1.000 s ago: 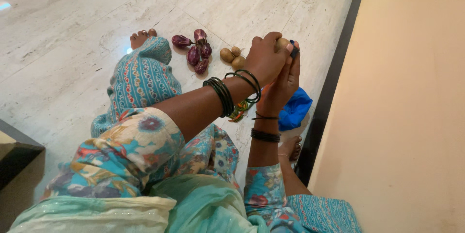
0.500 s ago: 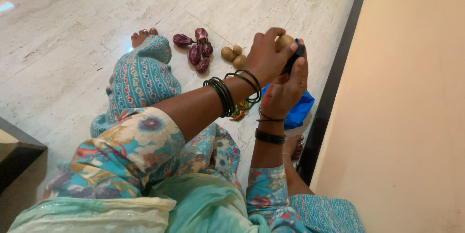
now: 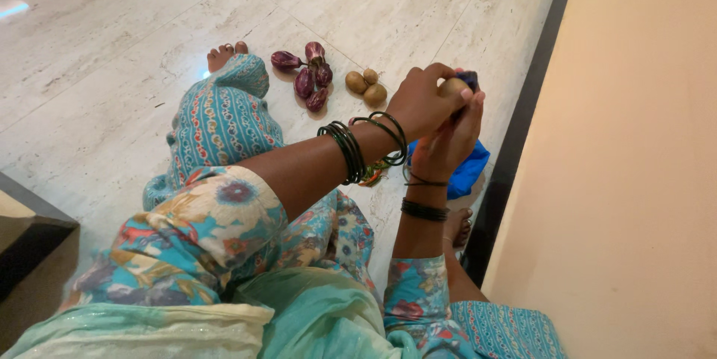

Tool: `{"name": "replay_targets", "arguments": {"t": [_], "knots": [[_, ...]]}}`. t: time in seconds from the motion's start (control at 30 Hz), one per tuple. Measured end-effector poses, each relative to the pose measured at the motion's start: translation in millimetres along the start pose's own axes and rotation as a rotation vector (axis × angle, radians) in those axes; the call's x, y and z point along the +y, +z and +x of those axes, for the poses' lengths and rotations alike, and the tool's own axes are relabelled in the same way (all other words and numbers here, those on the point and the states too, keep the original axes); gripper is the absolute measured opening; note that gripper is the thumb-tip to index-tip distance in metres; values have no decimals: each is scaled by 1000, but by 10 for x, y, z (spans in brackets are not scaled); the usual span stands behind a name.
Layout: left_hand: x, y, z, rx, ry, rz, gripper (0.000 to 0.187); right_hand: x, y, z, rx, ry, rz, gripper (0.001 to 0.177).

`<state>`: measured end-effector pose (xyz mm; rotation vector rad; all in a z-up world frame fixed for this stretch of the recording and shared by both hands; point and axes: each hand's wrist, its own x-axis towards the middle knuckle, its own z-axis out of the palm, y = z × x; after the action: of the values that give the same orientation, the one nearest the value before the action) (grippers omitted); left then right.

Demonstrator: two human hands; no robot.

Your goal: The person sits on the floor and peels an onion and a potato using a small blue peeler. They handle the onion first, then switch to the potato, rotating each item to remove the skin.

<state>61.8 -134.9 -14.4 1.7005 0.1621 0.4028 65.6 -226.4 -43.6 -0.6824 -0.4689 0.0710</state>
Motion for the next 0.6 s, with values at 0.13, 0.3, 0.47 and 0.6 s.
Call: {"name": "replay_targets", "arguments": {"t": [0.13,0.3,0.47,0.6], "knots": [[80,-114,91,104,-78,-55,60,91,140,-19,49,-170,-348,40],[56,-110,109,210,25,37,61,22,-10,72,111,-273,-501,33],[-49,10,98,117,15,17,62,-248,-247,144,216,-259,-486,32],[-150,109,41,65,49,102,59,-333,-186,166,228,-297,-396,24]]}}
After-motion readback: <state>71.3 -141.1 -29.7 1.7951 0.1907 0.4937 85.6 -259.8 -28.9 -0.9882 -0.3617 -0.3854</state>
